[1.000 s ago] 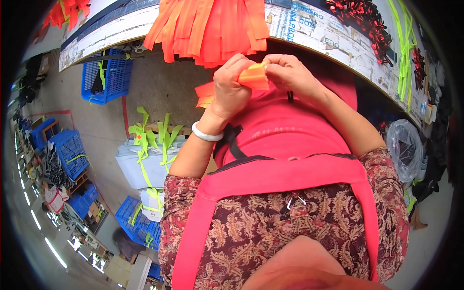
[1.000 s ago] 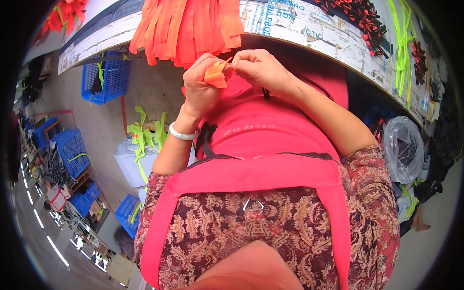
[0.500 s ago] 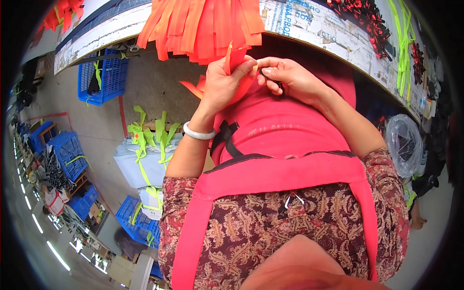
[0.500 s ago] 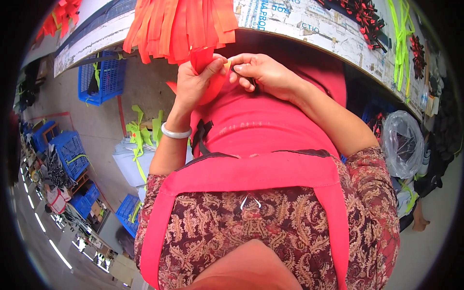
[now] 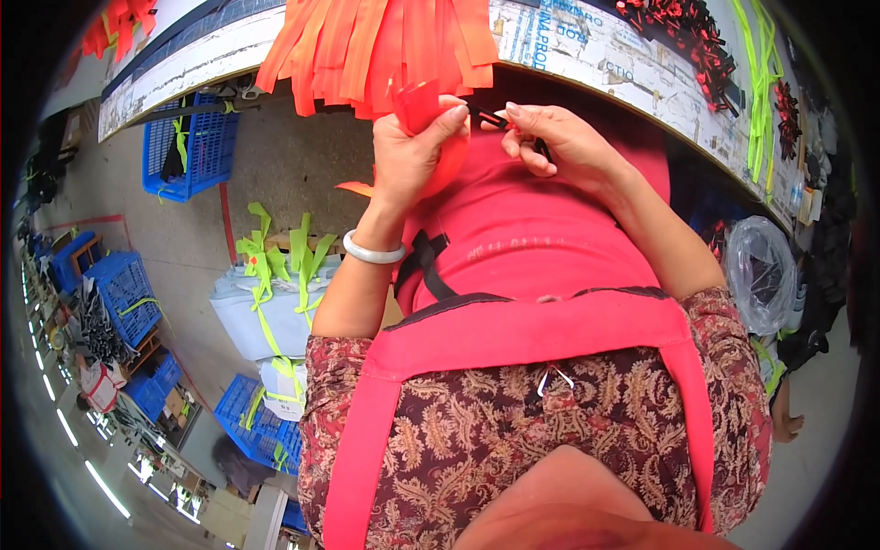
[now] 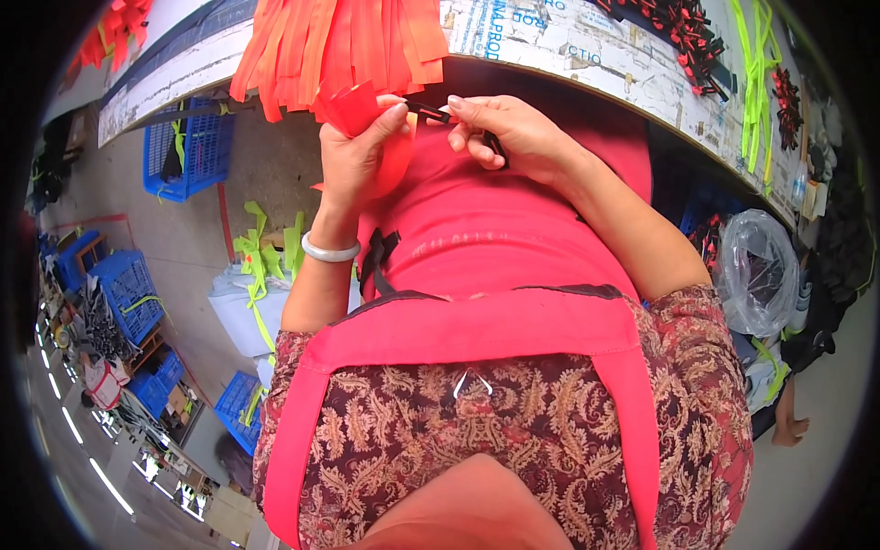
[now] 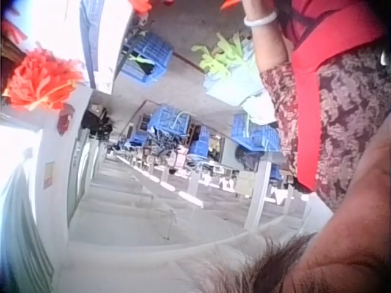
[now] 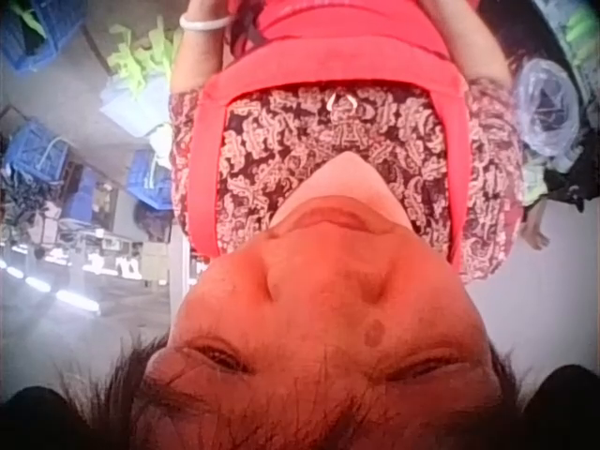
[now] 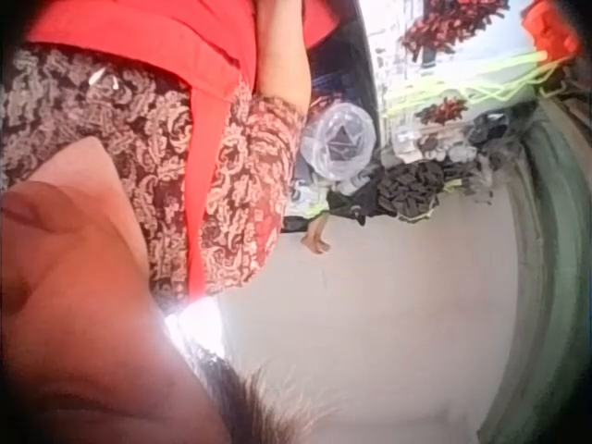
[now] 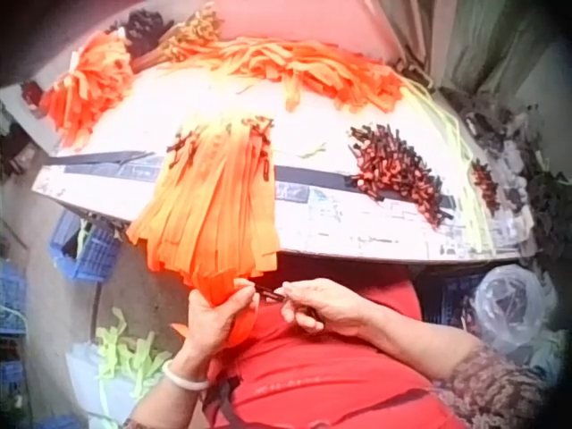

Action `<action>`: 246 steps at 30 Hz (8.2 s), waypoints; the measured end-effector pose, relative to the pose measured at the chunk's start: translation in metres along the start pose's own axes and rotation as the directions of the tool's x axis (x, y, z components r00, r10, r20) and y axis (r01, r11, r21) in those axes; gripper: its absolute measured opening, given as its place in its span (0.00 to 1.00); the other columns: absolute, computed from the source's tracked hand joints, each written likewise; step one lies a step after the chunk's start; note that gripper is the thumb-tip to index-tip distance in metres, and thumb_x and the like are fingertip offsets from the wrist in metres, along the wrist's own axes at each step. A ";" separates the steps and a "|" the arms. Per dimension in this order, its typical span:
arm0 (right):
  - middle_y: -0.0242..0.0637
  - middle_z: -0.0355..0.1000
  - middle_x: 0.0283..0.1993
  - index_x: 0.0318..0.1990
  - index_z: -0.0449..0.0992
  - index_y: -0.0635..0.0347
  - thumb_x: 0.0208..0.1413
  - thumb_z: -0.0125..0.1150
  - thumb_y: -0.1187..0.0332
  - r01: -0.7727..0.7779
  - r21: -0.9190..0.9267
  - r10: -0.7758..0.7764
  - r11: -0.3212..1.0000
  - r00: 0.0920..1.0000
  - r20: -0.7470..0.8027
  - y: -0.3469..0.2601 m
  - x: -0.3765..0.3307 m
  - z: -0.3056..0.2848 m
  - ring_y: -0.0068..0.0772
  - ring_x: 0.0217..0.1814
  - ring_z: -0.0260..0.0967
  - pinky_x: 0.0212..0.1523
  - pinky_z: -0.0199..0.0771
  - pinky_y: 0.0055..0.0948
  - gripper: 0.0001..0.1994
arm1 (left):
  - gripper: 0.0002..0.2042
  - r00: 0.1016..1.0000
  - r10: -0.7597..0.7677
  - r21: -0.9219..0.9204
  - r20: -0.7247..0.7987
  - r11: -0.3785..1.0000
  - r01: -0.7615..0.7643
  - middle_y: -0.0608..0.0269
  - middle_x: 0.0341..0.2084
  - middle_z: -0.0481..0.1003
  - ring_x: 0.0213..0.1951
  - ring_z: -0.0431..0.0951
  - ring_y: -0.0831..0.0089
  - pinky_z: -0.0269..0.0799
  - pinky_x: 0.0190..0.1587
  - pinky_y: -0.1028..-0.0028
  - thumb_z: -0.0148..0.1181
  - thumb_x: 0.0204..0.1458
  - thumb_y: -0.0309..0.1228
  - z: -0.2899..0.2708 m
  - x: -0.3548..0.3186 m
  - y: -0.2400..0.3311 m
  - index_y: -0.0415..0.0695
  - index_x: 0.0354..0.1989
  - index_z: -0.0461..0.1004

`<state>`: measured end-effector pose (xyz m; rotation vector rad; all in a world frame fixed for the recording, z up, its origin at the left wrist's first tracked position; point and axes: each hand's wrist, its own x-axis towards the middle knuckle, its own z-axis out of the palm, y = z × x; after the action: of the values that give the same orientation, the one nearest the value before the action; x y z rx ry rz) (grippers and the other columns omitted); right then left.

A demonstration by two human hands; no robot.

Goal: Attaching small black plastic clips to the ends of orange fabric strips at a workbench.

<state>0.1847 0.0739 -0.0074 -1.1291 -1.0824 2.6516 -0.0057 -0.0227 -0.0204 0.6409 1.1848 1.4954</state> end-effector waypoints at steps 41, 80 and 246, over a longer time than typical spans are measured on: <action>0.33 0.76 0.29 0.38 0.73 0.65 0.57 0.61 0.69 0.309 -0.648 -0.466 0.696 0.881 -0.081 -0.019 -0.016 0.039 0.12 0.29 0.68 0.27 0.67 0.15 0.08 | 0.07 0.985 0.037 0.308 0.171 0.947 -0.089 0.62 0.28 0.79 0.32 0.77 0.80 0.73 0.37 0.78 0.60 0.55 0.25 0.009 -0.009 0.006 0.37 0.39 0.79; 0.21 0.73 0.30 0.39 0.80 0.57 0.58 0.61 0.66 0.428 -0.183 -0.459 0.885 0.869 -0.186 -0.015 0.006 0.029 0.06 0.20 0.50 0.19 0.48 0.12 0.07 | 0.08 0.844 0.404 0.433 0.352 0.729 -0.530 0.60 0.28 0.79 0.31 0.80 0.71 0.74 0.34 0.75 0.61 0.46 0.19 -0.001 -0.006 0.035 0.37 0.37 0.78; 0.39 0.76 0.28 0.41 0.77 0.63 0.55 0.61 0.71 0.609 -0.784 -0.711 0.120 0.604 0.360 -0.064 0.042 0.061 0.22 0.30 0.73 0.33 0.72 0.23 0.08 | 0.05 0.915 -0.313 -0.226 0.254 0.901 0.371 0.76 0.17 0.62 0.16 0.56 0.88 0.48 0.17 0.82 0.61 0.53 0.24 -0.019 0.005 0.038 0.40 0.36 0.73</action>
<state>0.1010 0.0996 0.0365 -0.4875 -2.3205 1.1932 -0.0387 -0.0213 0.0064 0.3687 0.8565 1.2231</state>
